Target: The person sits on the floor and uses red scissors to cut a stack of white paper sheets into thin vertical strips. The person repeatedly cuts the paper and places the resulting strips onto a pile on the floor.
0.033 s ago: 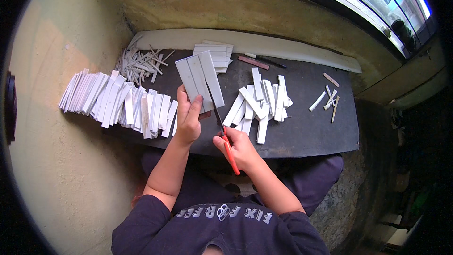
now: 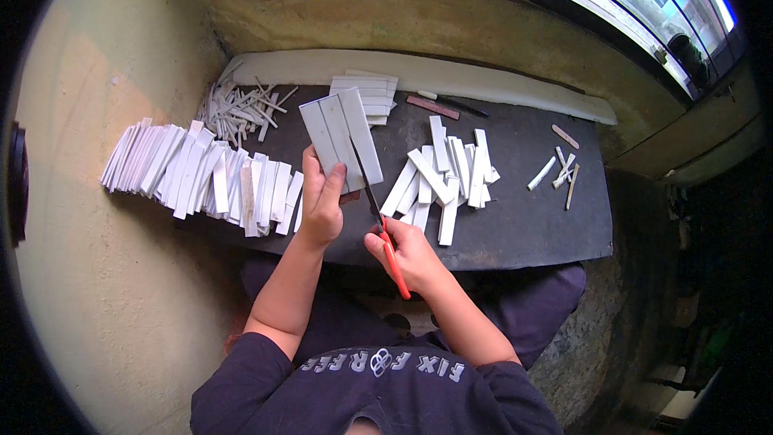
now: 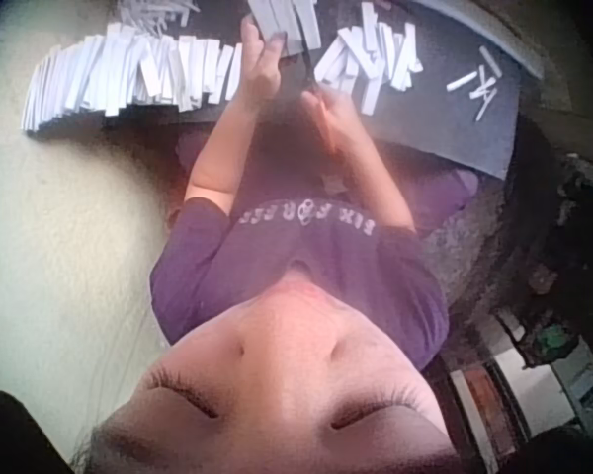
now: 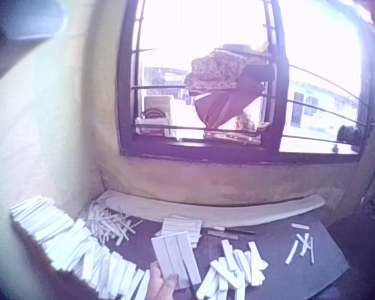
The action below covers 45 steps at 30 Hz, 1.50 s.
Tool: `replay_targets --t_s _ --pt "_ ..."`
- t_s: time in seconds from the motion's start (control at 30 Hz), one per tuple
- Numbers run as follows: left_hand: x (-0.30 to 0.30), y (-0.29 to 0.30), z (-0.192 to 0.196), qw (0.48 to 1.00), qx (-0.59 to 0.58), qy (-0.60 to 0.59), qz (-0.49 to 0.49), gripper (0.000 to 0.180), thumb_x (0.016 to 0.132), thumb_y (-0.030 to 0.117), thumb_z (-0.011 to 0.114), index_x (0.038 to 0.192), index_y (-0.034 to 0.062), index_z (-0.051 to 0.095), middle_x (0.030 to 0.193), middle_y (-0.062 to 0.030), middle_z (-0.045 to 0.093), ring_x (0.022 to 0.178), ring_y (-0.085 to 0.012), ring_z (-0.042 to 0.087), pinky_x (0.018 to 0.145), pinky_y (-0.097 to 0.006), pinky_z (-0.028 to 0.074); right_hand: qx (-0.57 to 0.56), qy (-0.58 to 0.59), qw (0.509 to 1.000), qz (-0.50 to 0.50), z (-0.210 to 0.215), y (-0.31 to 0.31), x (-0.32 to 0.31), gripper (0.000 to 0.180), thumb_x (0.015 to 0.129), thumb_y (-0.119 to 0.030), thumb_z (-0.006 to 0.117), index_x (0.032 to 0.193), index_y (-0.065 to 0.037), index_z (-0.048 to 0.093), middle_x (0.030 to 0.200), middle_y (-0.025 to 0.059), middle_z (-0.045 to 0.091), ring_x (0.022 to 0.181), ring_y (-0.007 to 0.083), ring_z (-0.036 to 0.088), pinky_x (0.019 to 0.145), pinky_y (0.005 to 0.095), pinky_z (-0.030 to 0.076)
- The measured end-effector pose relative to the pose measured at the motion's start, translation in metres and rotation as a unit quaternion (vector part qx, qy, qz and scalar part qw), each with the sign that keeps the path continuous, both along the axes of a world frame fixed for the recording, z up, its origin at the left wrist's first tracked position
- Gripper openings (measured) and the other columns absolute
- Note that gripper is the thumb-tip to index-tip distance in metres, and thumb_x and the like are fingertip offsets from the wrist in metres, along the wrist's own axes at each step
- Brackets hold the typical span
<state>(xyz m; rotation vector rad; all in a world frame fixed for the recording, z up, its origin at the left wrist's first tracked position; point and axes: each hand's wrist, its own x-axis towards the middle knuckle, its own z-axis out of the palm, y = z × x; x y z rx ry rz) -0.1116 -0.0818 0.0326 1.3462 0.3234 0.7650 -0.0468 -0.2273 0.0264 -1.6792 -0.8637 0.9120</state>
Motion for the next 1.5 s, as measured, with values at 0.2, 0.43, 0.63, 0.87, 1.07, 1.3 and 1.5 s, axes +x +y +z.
replay_targets --t_s 0.2,0.43,0.63,0.87,1.07,1.3,1.5 --pt "0.000 -0.001 -0.002 0.999 0.021 -0.025 -0.012 0.036 0.092 0.021 0.043 0.122 0.0063 0.029 0.104 -0.0062 0.051 0.079 -0.0085 0.054 0.058 -0.021 0.047 -0.005 0.017 0.999 0.050 0.007 -0.008 0.003 0.044 0.087 -0.038 0.052 0.102 0.004 0.054 0.079 0.0153 0.059 0.077 0.0219 0.057 0.071 0.0334 0.045" --pt "0.002 -0.001 -0.008 0.999 0.038 -0.020 0.003 0.036 0.092 0.020 0.042 0.123 0.0059 0.028 0.105 -0.0070 0.050 0.081 -0.0094 0.055 0.059 -0.021 0.048 0.002 0.025 0.999 0.044 0.004 -0.008 0.003 0.047 0.087 -0.040 0.051 0.103 0.004 0.055 0.080 0.0133 0.060 0.077 0.0203 0.058 0.072 0.0324 0.046" --pt "0.002 -0.002 -0.004 1.000 0.017 -0.024 0.003 0.035 0.093 0.019 0.041 0.123 0.0067 0.028 0.106 -0.0065 0.050 0.083 -0.0096 0.056 0.060 -0.021 0.049 0.001 0.021 1.000 0.015 0.004 -0.004 0.002 0.043 0.086 -0.039 0.054 0.095 0.003 0.059 0.073 0.0103 0.060 0.072 0.0171 0.056 0.068 0.0301 0.045" --pt "0.001 0.001 -0.004 1.000 0.018 -0.019 -0.004 0.035 0.093 0.018 0.040 0.123 0.0068 0.027 0.106 -0.0062 0.050 0.083 -0.0097 0.056 0.061 -0.021 0.049 0.014 0.022 1.000 -0.011 0.000 -0.001 0.000 0.037 0.082 -0.035 0.059 0.080 0.003 0.059 0.060 0.0032 0.051 0.059 0.0109 0.046 0.055 0.0270 0.039" --pt "0.000 0.000 0.002 1.000 -0.001 -0.007 -0.002 0.036 0.092 0.020 0.040 0.123 0.0071 0.028 0.106 -0.0061 0.050 0.085 -0.0101 0.056 0.061 -0.022 0.049 0.014 0.039 0.998 -0.051 -0.011 0.003 -0.003 0.033 0.080 -0.030 0.064 0.072 0.001 0.055 0.054 0.0014 0.044 0.054 0.0087 0.039 0.049 0.0264 0.035" --pt "0.000 0.002 0.001 1.000 -0.017 0.006 0.007 0.037 0.091 0.021 0.041 0.123 0.0075 0.028 0.108 -0.0061 0.050 0.086 -0.0103 0.056 0.060 -0.022 0.049 0.031 0.005 0.997 -0.072 -0.021 0.007 -0.004 0.039 0.079 -0.031 0.067 0.066 0.001 0.050 0.051 0.0032 0.040 0.052 0.0098 0.035 0.047 0.0273 0.033" --pt "0.000 0.005 0.001 1.000 -0.017 0.010 0.014 0.037 0.091 0.021 0.042 0.123 0.0081 0.028 0.107 -0.0056 0.051 0.086 -0.0094 0.056 0.058 -0.020 0.048 0.040 -0.039 0.996 -0.075 -0.022 0.010 -0.004 0.039 0.078 -0.032 0.067 0.066 0.001 0.050 0.048 0.0053 0.038 0.049 0.0113 0.034 0.046 0.0283 0.033"
